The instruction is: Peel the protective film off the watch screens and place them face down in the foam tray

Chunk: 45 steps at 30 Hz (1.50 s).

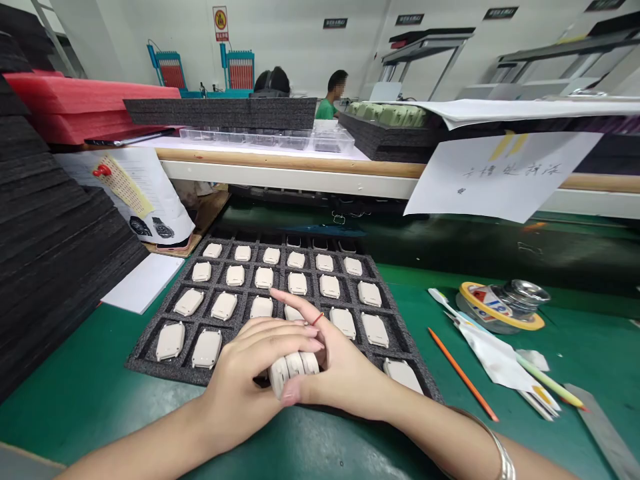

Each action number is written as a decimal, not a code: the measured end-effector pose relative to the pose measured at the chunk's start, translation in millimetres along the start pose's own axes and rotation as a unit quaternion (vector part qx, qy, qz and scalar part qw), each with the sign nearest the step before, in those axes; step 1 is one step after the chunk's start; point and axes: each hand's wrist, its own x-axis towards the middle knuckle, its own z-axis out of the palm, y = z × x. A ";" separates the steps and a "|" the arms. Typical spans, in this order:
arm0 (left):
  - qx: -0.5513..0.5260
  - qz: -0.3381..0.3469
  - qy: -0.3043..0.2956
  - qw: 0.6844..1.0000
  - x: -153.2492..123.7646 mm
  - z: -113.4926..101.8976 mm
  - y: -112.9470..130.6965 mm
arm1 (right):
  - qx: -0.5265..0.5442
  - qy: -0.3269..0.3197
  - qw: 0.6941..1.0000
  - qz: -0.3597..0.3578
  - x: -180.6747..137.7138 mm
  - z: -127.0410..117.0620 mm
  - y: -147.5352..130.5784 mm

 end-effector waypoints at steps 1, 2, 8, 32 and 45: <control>0.008 0.003 -0.003 1.000 -1.1 0.2 -0.4 | -0.012 0.010 1.000 -0.011 -0.7 1.7 -1.6; 0.016 -0.006 -0.004 1.000 -2.2 0.6 -0.5 | -0.026 0.017 0.999 -0.026 -1.2 2.6 -2.7; -0.297 -0.280 -0.010 0.913 -1.3 3.9 2.3 | -0.238 0.053 0.948 -0.206 -0.9 -3.5 1.0; -0.576 -0.379 0.045 0.723 4.3 1.0 13.2 | -0.216 0.140 0.912 -0.318 -9.1 -7.5 -28.1; -0.598 -0.402 0.051 0.691 8.5 1.3 13.0 | -0.331 0.040 0.896 -0.293 -4.9 -2.7 -12.8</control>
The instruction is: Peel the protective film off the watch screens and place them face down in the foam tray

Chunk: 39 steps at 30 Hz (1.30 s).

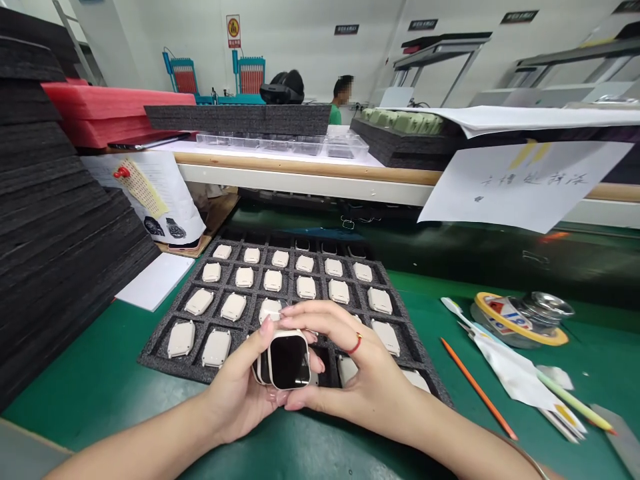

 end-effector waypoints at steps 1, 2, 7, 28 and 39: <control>0.000 0.001 0.000 1.000 -0.4 0.1 -0.1 | -0.003 -0.001 1.000 -0.003 0.1 -0.1 -0.3; 0.000 0.002 -0.001 1.000 -0.7 0.2 -0.1 | -0.006 -0.002 1.000 -0.007 0.0 -0.3 -0.7; -0.010 0.007 -0.023 1.000 -1.6 1.1 0.8 | 0.022 0.064 0.998 -0.013 -2.5 -4.4 -3.0; 0.006 0.022 0.017 1.000 -0.6 2.1 -3.6 | -0.229 0.008 0.957 -0.175 -3.9 -3.9 -14.8; 0.021 0.033 0.075 0.996 -0.1 -0.1 -4.7 | -0.080 0.029 0.996 -0.021 0.0 -2.8 -6.9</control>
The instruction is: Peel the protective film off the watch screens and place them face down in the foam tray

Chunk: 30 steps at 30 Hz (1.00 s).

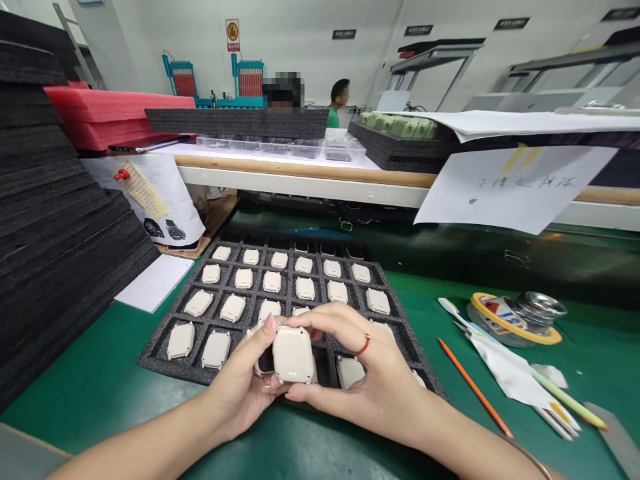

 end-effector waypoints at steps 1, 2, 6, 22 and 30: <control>-0.004 0.001 0.015 1.000 0.1 1.0 1.6 | 0.004 -0.004 1.000 -0.009 1.1 -2.0 0.2; -0.005 0.001 0.025 1.000 0.2 1.8 2.9 | 0.008 -0.007 1.000 -0.015 1.8 -3.4 0.2; -0.010 -0.017 0.012 1.000 0.8 2.4 3.6 | -0.001 -0.033 0.999 -0.016 2.3 -4.6 0.8; 0.045 0.010 0.011 0.999 4.1 -2.6 2.5 | -0.227 -0.088 0.955 0.170 8.8 -44.0 81.3; 0.020 -0.027 -0.007 0.999 4.5 -3.5 -1.7 | -0.050 -0.067 0.996 0.009 9.8 -26.8 14.1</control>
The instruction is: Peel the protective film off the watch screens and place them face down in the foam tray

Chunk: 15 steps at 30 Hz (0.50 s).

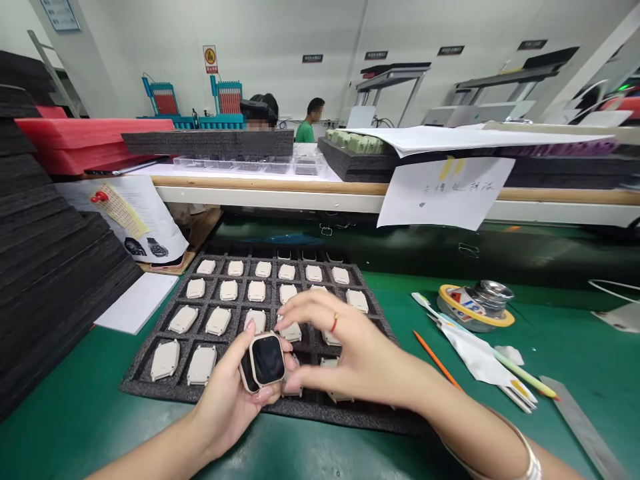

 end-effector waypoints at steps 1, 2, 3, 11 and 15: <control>-0.013 -0.005 0.001 1.000 0.5 0.1 0.0 | 0.028 -0.014 0.999 -0.016 -0.7 5.0 -6.8; -0.022 -0.007 0.004 1.000 0.8 0.5 0.1 | 0.047 -0.025 0.998 -0.019 -1.7 10.3 -11.4; -0.029 -0.008 0.009 1.000 1.0 1.1 0.4 | 0.061 -0.027 0.998 -0.016 -2.7 15.3 -13.9; -0.049 -0.006 -0.043 0.998 -1.3 5.2 1.9 | 0.117 0.106 0.987 -0.010 -4.5 27.3 -12.3; -0.005 -0.004 -0.056 0.998 -3.5 3.8 2.6 | 0.225 0.220 0.946 0.070 -0.3 20.8 -14.4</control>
